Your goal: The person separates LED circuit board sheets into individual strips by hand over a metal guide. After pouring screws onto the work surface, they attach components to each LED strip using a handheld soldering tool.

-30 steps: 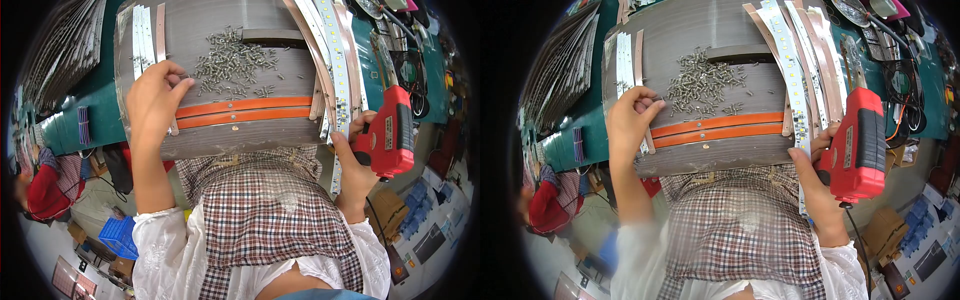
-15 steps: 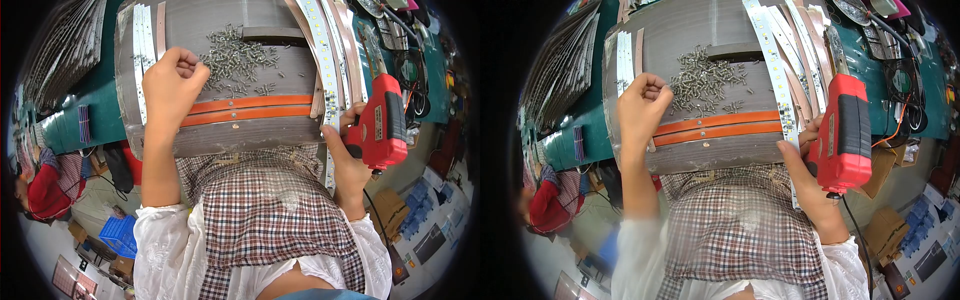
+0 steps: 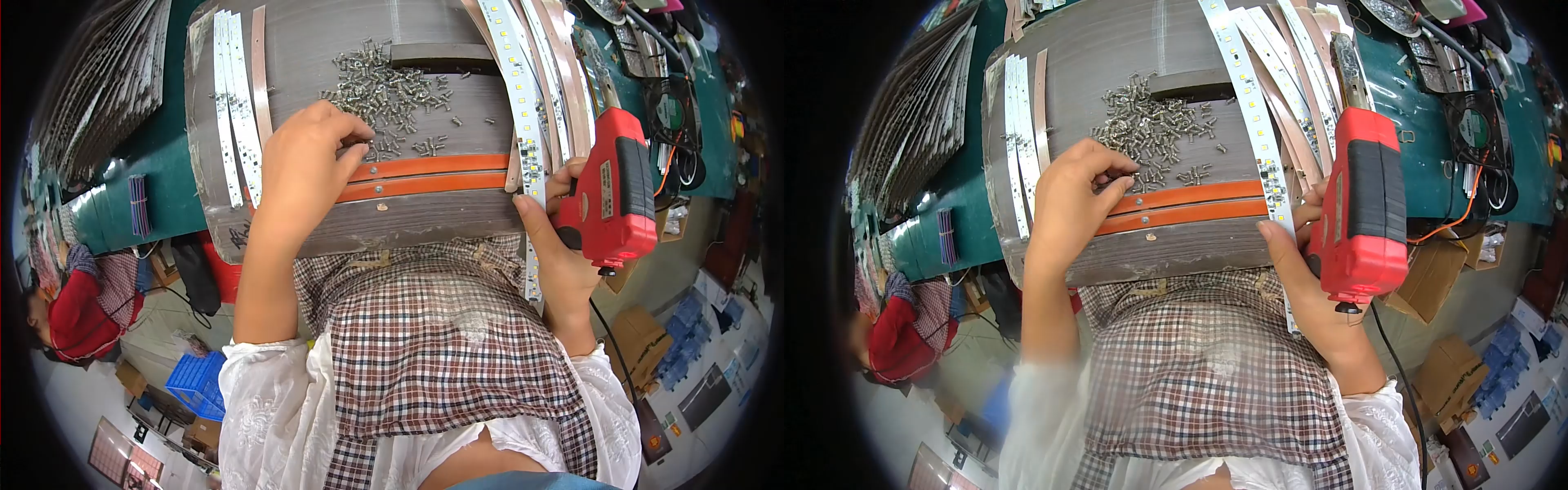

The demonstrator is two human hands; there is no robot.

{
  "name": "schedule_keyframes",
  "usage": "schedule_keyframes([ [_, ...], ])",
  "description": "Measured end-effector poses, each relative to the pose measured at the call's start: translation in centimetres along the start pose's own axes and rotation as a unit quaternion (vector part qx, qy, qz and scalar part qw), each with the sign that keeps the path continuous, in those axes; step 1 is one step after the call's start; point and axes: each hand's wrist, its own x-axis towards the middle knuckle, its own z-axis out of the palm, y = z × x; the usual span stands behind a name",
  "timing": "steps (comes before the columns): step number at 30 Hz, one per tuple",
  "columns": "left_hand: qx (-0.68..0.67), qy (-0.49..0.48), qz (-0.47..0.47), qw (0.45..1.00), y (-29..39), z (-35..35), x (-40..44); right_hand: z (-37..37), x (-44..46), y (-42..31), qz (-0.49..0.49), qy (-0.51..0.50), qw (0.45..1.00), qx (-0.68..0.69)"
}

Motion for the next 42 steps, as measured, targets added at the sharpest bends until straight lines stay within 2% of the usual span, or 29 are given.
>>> schedule_keyframes([
  [2, 0.029, 0.007, 0.022, 0.999, -0.5, 0.5, 0.0, -0.5, -0.1, 0.5, -0.010, -0.028, 1.000, -0.008],
  [5, -0.009, 0.018, -0.011, 1.000, 0.3, 0.5, 0.3, -0.1, 0.1, 0.4, -0.018, -0.018, 1.000, 0.000],
  [14, -0.002, 0.027, 0.022, 0.999, 0.1, 0.9, 0.4, 0.0, 0.3, 1.3, -0.004, -0.020, 1.000, 0.018],
  [29, -0.020, 0.044, 0.019, 0.999, 0.1, 1.8, 0.3, 0.4, 0.3, 1.4, -0.025, -0.005, 0.999, 0.022],
  [32, -0.072, 0.069, -0.016, 0.995, 1.4, 1.3, 0.4, 0.2, 0.5, 2.3, -0.090, -0.032, 0.995, -0.034],
  [35, -0.344, 0.036, -0.144, 0.927, 3.1, 1.1, 0.4, 1.2, 0.6, 1.8, -0.043, -0.021, 0.999, 0.015],
  [38, -0.512, -0.019, -0.119, 0.851, 4.6, 1.0, 0.6, 1.8, 0.7, 2.1, -0.031, -0.032, 0.998, 0.048],
  [42, -0.590, -0.062, -0.125, 0.795, 5.1, 2.1, 1.0, 2.1, 0.7, 1.7, -0.022, -0.049, 0.997, 0.053],
])
